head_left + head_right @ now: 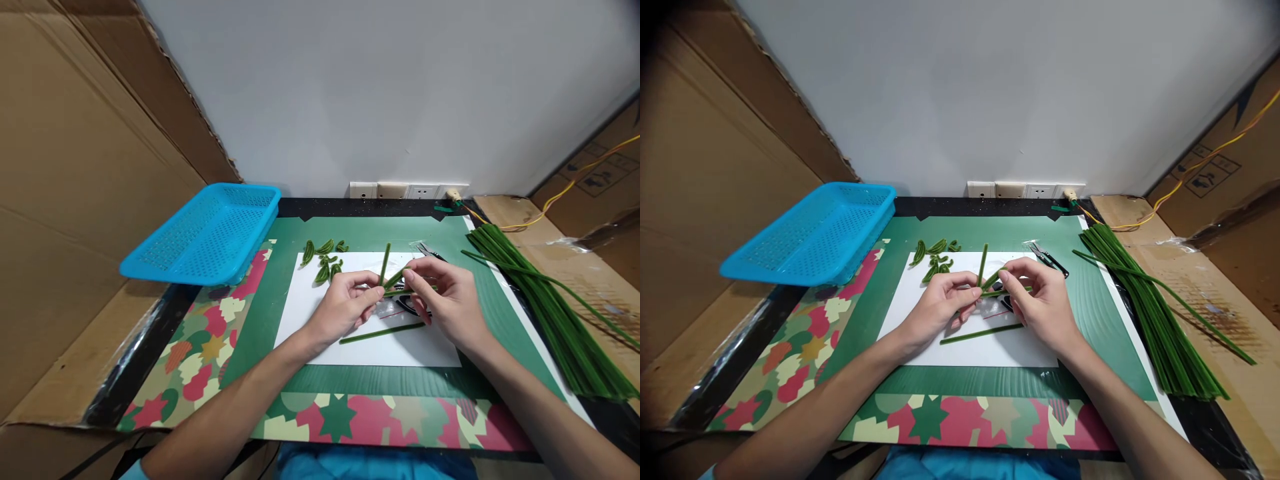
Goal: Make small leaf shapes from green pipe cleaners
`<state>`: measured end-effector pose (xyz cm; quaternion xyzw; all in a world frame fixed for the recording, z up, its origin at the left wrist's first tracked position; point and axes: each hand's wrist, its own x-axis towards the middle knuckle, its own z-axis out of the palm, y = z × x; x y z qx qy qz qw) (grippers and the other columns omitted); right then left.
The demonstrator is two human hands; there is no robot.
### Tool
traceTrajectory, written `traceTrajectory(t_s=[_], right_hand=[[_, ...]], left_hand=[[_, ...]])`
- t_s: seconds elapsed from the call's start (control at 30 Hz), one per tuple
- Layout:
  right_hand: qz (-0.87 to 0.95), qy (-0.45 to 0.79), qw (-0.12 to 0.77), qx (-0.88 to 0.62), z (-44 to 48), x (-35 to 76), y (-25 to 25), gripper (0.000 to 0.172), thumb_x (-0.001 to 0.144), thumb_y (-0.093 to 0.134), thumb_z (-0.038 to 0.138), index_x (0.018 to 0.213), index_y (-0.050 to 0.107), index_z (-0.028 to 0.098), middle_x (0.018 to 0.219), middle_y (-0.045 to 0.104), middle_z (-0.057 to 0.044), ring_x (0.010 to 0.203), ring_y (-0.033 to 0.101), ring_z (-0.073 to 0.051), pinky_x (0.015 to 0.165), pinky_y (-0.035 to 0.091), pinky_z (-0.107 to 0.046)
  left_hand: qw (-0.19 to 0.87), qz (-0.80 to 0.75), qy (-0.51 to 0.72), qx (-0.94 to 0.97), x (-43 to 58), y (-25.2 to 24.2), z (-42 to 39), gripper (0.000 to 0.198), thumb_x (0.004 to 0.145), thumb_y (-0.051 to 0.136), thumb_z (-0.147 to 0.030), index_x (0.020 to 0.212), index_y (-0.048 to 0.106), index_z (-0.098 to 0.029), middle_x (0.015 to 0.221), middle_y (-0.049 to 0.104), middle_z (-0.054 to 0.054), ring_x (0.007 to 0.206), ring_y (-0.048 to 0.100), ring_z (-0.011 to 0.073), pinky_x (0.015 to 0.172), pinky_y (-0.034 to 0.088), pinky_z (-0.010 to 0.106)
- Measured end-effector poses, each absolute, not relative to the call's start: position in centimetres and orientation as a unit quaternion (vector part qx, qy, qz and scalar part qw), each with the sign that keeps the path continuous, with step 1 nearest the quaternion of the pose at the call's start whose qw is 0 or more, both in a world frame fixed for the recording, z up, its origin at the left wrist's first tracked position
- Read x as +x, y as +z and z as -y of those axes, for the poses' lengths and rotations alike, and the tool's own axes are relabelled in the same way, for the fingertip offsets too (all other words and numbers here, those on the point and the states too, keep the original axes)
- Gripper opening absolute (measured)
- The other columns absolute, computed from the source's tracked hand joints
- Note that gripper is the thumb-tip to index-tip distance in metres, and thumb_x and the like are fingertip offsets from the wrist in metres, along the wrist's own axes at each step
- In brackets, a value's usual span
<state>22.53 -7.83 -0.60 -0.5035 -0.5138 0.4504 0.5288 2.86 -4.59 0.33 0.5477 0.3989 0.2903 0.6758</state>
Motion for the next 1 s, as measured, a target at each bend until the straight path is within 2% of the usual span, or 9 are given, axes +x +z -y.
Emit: traceTrajectory(t_s=[0.17, 0.23, 0.37, 0.47, 0.57, 0.67, 0.8, 0.87, 1.0], right_hand=[[0.514, 0.438, 0.534, -0.509, 7.8, 22.8, -0.6, 0.027, 0.087, 0.079, 0.046, 0.082, 0.071, 0.02, 0.067, 0.06, 0.001, 0.049, 0.045, -0.01, 0.041, 0.039, -0.023], [0.497, 0.462, 0.534, -0.504, 7.7, 22.9, -0.6, 0.026, 0.084, 0.081, 0.043, 0.078, 0.071, 0.02, 0.068, 0.058, 0.001, 0.054, 0.046, -0.011, 0.046, 0.041, -0.024], [0.43, 0.544, 0.534, -0.484, 7.5, 23.1, -0.6, 0.025, 0.079, 0.08, 0.036, 0.066, 0.067, 0.018, 0.056, 0.046, 0.004, 0.051, 0.035, -0.009, 0.046, 0.027, -0.022], [0.385, 0.597, 0.522, -0.473, 7.4, 23.1, -0.2, 0.025, 0.075, 0.075, 0.03, 0.058, 0.061, 0.018, 0.048, 0.04, 0.006, 0.048, 0.026, -0.007, 0.046, 0.016, -0.023], [0.365, 0.62, 0.512, -0.47, 7.4, 23.1, 0.0, 0.023, 0.072, 0.072, 0.027, 0.056, 0.059, 0.018, 0.045, 0.039, 0.006, 0.047, 0.023, -0.006, 0.047, 0.016, -0.024], [0.391, 0.602, 0.517, -0.467, 7.4, 23.2, 0.0, 0.023, 0.075, 0.072, 0.027, 0.059, 0.06, 0.018, 0.047, 0.041, 0.006, 0.048, 0.026, -0.007, 0.048, 0.018, -0.024], [0.482, 0.51, 0.522, -0.485, 7.4, 23.6, -0.2, 0.026, 0.083, 0.078, 0.039, 0.071, 0.067, 0.019, 0.058, 0.05, 0.004, 0.053, 0.038, -0.01, 0.05, 0.027, -0.024], [0.519, 0.464, 0.514, -0.501, 7.5, 23.7, -0.3, 0.029, 0.084, 0.08, 0.045, 0.077, 0.069, 0.019, 0.063, 0.056, 0.002, 0.056, 0.045, -0.011, 0.051, 0.032, -0.025], [0.55, 0.422, 0.506, -0.512, 7.7, 23.7, -0.5, 0.032, 0.089, 0.078, 0.049, 0.081, 0.071, 0.019, 0.071, 0.062, 0.0, 0.059, 0.049, -0.012, 0.053, 0.037, -0.026]], left_hand=[[0.663, -0.392, 0.322, 0.551, 2.9, -0.2, 4.2, 0.037, 0.089, 0.076, -0.051, 0.093, 0.061, -0.018, 0.057, 0.046, -0.008, 0.044, 0.038, 0.0057, 0.04, 0.024, 0.017], [0.636, -0.391, 0.329, 0.578, 3.0, -0.2, 4.3, 0.035, 0.091, 0.074, -0.05, 0.094, 0.061, -0.017, 0.06, 0.048, -0.007, 0.046, 0.041, 0.0065, 0.042, 0.029, 0.019], [0.446, -0.389, 0.361, 0.721, 2.8, -0.2, 4.8, 0.019, 0.1, 0.065, -0.036, 0.098, 0.064, -0.018, 0.08, 0.062, 0.001, 0.066, 0.055, 0.0118, 0.06, 0.043, 0.024], [0.27, -0.347, 0.357, 0.824, 2.4, -0.5, 5.1, 0.014, 0.104, 0.055, -0.025, 0.105, 0.067, -0.019, 0.094, 0.067, 0.005, 0.077, 0.06, 0.0155, 0.068, 0.044, 0.028], [0.207, -0.319, 0.352, 0.855, 2.2, -0.9, 5.2, 0.016, 0.105, 0.051, -0.021, 0.108, 0.067, -0.019, 0.095, 0.068, 0.006, 0.079, 0.061, 0.0167, 0.069, 0.044, 0.03], [0.272, -0.342, 0.366, 0.822, 2.4, -0.8, 5.2, 0.012, 0.104, 0.055, -0.025, 0.105, 0.066, -0.019, 0.094, 0.067, 0.005, 0.078, 0.061, 0.0153, 0.067, 0.045, 0.028], [0.512, -0.38, 0.355, 0.683, 3.0, -0.2, 5.1, 0.022, 0.1, 0.065, -0.04, 0.102, 0.062, -0.018, 0.082, 0.062, 0.0, 0.064, 0.057, 0.0109, 0.057, 0.045, 0.023], [0.593, -0.376, 0.343, 0.624, 3.1, 0.1, 5.0, 0.027, 0.098, 0.068, -0.043, 0.101, 0.061, -0.017, 0.074, 0.058, -0.003, 0.055, 0.052, 0.0083, 0.052, 0.044, 0.021], [0.627, -0.375, 0.337, 0.594, 3.3, 0.4, 4.9, 0.028, 0.095, 0.073, -0.041, 0.097, 0.062, -0.016, 0.066, 0.054, -0.006, 0.05, 0.048, 0.006, 0.049, 0.042, 0.019]])
